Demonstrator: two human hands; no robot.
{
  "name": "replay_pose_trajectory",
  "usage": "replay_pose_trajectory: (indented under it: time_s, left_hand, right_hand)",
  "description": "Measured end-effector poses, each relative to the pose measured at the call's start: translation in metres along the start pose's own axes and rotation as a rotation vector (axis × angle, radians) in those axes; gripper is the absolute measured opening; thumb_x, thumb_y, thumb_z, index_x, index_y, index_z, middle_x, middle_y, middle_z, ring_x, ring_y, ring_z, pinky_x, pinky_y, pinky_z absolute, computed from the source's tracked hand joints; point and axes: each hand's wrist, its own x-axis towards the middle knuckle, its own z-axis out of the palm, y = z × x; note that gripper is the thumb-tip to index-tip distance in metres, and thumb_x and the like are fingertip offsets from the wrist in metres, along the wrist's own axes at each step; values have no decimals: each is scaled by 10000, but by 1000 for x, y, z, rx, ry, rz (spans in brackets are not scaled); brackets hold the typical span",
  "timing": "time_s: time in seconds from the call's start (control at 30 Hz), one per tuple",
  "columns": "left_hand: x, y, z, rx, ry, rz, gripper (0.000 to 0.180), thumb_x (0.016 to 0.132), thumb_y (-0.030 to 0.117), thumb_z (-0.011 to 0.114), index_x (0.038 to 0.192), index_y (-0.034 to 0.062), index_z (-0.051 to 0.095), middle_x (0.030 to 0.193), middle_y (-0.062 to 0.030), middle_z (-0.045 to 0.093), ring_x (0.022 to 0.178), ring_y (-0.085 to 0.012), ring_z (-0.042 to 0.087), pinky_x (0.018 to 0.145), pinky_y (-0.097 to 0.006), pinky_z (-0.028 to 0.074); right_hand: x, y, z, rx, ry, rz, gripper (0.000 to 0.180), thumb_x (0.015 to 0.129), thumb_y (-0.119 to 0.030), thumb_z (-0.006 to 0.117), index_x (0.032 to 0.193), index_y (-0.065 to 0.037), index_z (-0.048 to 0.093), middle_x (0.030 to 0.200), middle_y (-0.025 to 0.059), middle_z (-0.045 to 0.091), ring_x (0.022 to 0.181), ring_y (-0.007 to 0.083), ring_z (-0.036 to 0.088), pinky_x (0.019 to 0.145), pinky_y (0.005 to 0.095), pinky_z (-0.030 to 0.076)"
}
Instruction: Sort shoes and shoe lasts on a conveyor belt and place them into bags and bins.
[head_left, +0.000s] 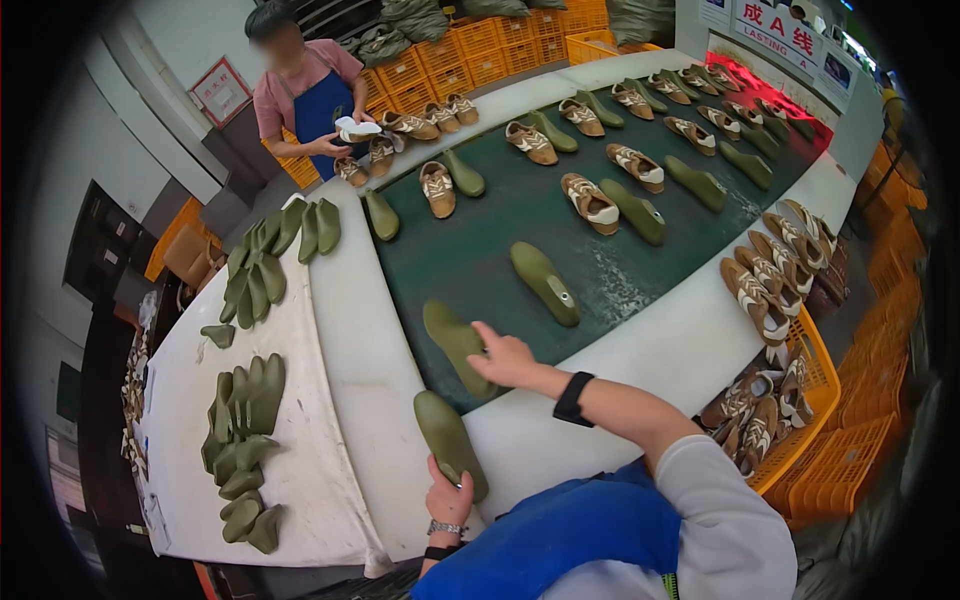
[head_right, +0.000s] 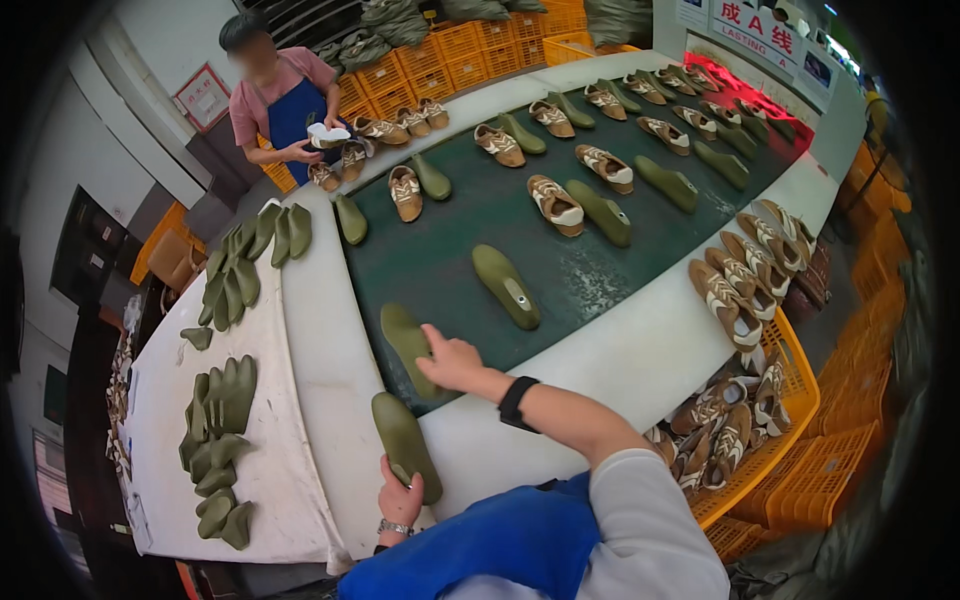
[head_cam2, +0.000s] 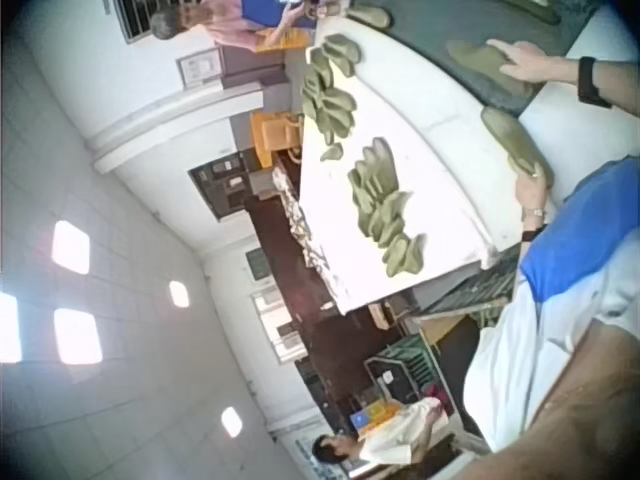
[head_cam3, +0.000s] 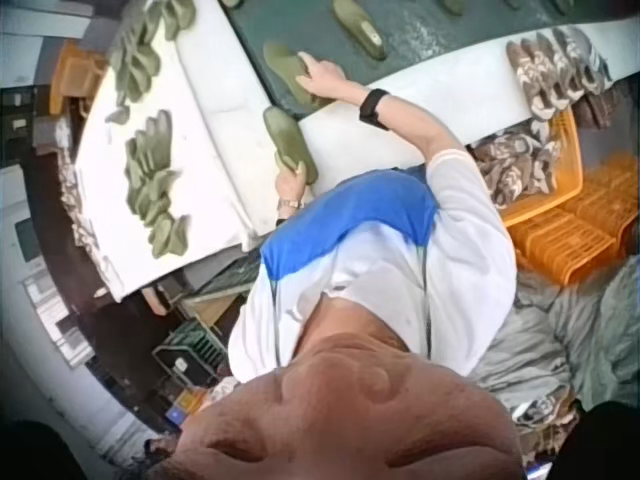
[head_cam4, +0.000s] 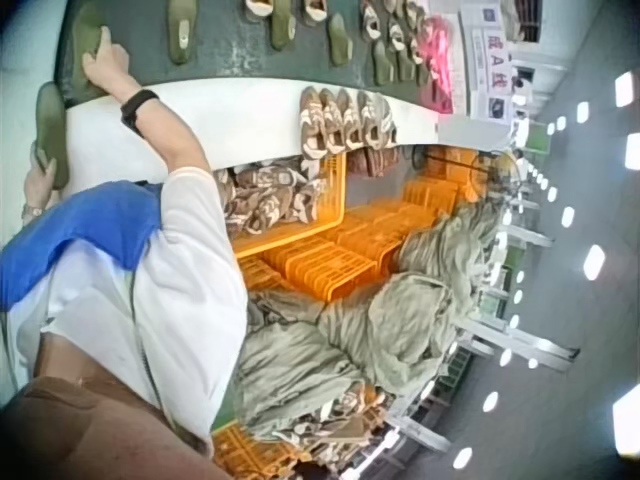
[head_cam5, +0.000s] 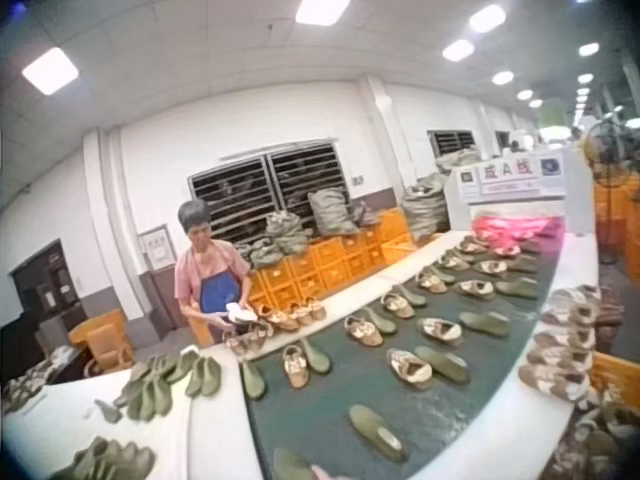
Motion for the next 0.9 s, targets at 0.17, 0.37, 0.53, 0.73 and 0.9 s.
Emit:
replay_pose_trajectory:
  time_s: [0.17,0.37,0.53,0.73,0.9]
  left_hand:
    - [10,6,-6,-56,-104,3,819,745,342,594,1376,44,164,725,-235,619,658,-422,593,595,-481,465]
    - [7,-6,1,-208,-147,-45,862,741,239,634,1403,56,113,900,-276,606,822,-430,592,727,-453,468]
    - [23,-33,19,-285,-172,-47,891,725,159,679,1422,215,125,1050,-241,581,886,-339,606,760,-416,502]
    - [46,-6,-23,117,-397,-85,745,756,351,621,1382,117,292,1164,-182,491,1044,-331,454,868,-460,365]
    - [34,115,-70,453,-608,-37,743,801,499,564,1355,58,340,1361,-205,366,1252,-397,328,1019,-521,255]
  right_hand:
    - [54,24,88,-114,-301,161,778,847,-278,488,1423,-76,5,868,226,622,787,362,613,699,446,467]
    - [-5,45,26,-47,-224,-60,472,843,-198,517,1281,-70,395,839,195,623,777,337,610,706,409,490]
    - [-178,120,-97,938,-52,525,271,867,-290,574,979,-54,647,798,40,632,679,91,594,631,230,503]
    - [-445,297,-74,185,588,1358,213,796,-155,545,891,6,648,813,170,643,704,256,650,594,326,514]
    - [-489,333,-31,212,502,1646,594,763,-209,578,1254,45,360,1117,262,554,1012,383,550,829,421,457]
